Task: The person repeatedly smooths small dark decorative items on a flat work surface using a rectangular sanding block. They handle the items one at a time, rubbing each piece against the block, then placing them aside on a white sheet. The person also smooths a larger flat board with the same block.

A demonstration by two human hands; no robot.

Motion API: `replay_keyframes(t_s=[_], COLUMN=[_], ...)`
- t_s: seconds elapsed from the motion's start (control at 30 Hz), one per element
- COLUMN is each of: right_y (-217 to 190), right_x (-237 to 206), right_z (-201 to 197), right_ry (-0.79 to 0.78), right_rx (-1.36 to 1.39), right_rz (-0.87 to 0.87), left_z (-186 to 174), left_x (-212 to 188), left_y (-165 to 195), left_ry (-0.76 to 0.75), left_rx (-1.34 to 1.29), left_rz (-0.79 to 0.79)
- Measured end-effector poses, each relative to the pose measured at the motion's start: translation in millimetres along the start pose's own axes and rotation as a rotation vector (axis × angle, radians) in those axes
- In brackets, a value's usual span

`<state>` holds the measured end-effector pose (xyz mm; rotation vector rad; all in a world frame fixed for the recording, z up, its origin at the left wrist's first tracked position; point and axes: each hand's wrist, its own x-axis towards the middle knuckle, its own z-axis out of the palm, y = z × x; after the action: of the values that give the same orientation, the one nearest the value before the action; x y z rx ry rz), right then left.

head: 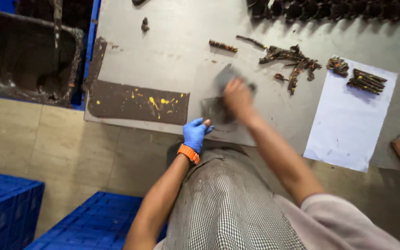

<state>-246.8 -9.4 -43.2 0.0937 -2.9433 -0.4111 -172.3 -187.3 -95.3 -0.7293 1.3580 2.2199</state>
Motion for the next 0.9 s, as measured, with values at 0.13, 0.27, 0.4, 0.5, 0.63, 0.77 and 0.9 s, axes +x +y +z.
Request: replay_keyframes(t_s=[0.13,0.27,0.4,0.5,0.63,0.77,0.9], right_y=[55,-8,-40,14,98,89,13], right_x=[21,-66,-83,-4,75,36,-61], right_z=[5,-19,-14,18,30,18,-17], right_ry=[-0.059,0.15,0.236,0.184,-0.004,-0.074,0.065], right_rx=[0.271,0.054,-0.042,0.055,0.359,0.325,0.126], right_rz=[0.055,-0.278,-0.467,-0.016,0.054,-0.022,-0.306], left_z=[-30,-63,-51,-26,10,33,25], left_x=[-15,-47,-75,-85,-61,-20,-1], left_y=[14,53,91,103,80,17,-27], left_ry=[0.092,0.354,0.452,0.249,-0.206,-0.313,-0.562], left_rx=[0.102,0.318,0.638,0.84,1.225,1.641,1.915], left_rz=[0.148,0.606,1.08,1.138,1.397,1.386,0.721])
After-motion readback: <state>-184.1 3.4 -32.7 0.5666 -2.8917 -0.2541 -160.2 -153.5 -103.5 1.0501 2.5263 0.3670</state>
